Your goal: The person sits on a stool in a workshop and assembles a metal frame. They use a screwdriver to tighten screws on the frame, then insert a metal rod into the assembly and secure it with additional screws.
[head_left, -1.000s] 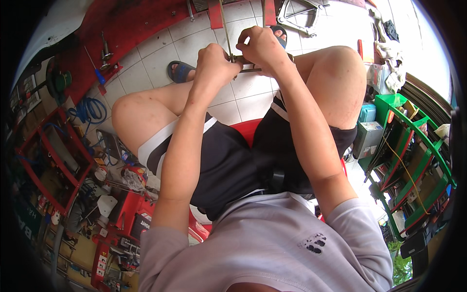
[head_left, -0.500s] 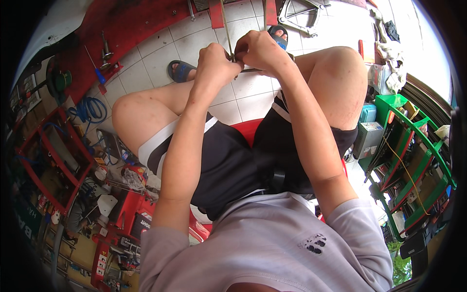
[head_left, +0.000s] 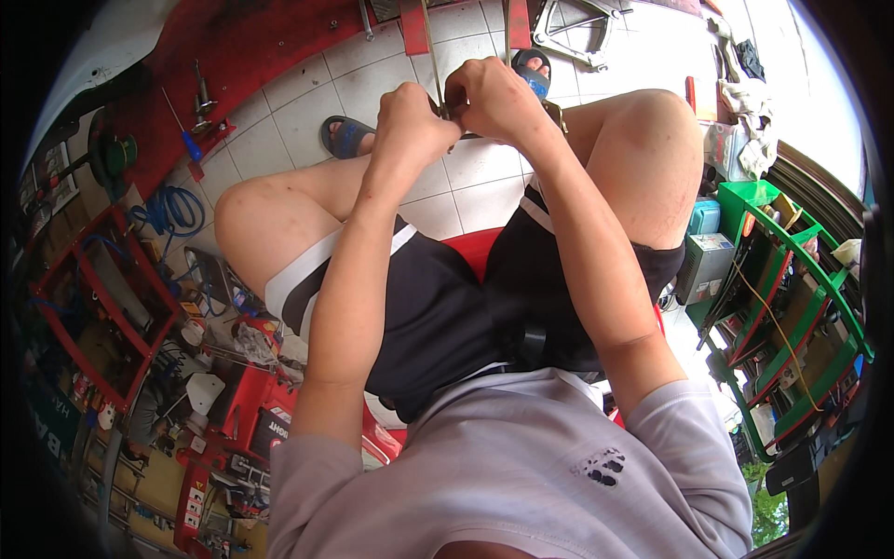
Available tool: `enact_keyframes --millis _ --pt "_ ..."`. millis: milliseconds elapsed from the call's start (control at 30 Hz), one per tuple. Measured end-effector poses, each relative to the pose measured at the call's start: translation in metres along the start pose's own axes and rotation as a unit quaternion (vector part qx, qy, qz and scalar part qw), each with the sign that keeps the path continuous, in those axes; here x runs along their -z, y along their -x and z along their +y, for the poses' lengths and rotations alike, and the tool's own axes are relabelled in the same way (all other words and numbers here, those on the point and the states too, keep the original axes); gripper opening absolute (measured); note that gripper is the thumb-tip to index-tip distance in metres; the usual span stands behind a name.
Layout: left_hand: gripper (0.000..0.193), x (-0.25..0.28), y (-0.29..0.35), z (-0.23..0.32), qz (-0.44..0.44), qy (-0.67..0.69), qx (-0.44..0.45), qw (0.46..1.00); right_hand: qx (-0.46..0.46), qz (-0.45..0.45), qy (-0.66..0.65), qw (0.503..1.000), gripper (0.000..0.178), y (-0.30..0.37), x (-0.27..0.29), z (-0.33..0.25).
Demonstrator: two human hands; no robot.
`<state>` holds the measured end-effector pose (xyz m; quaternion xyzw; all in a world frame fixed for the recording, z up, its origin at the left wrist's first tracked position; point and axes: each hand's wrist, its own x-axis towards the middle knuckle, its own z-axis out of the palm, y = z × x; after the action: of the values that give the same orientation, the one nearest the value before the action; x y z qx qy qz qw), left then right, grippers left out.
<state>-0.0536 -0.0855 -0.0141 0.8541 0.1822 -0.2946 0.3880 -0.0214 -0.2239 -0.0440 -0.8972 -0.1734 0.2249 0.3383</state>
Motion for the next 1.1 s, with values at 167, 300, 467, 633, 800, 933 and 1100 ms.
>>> enact_keyframes --millis 167,300,467,633,800,933,1100 --pt "0.017 0.001 -0.001 0.000 -0.002 -0.005 -0.004 1.000 0.001 -0.004 0.002 1.000 0.018 -0.001 0.000 -0.001" --pt "0.016 0.002 -0.001 0.002 -0.006 0.003 0.003 1.000 0.003 -0.011 0.000 1.000 0.018 -0.003 -0.001 0.001" --pt "0.017 -0.001 -0.003 -0.003 0.000 0.017 0.017 1.000 -0.016 -0.047 -0.012 0.999 0.019 -0.005 0.004 -0.003" --pt "0.019 -0.001 0.002 0.004 0.000 -0.036 -0.011 0.999 -0.056 -0.072 -0.008 0.996 0.023 -0.004 0.012 -0.003" --pt "0.024 0.014 0.012 0.011 -0.018 -0.005 -0.012 1.000 -0.111 -0.028 0.040 0.993 0.022 -0.002 0.056 0.010" --pt "0.025 0.010 0.008 0.007 -0.003 -0.005 -0.017 1.000 -0.239 -0.116 0.109 0.958 0.032 0.002 0.066 0.016" --pt "0.024 0.011 0.006 0.007 -0.016 -0.007 -0.027 0.999 -0.292 -0.235 0.120 0.919 0.039 0.006 0.068 0.010"
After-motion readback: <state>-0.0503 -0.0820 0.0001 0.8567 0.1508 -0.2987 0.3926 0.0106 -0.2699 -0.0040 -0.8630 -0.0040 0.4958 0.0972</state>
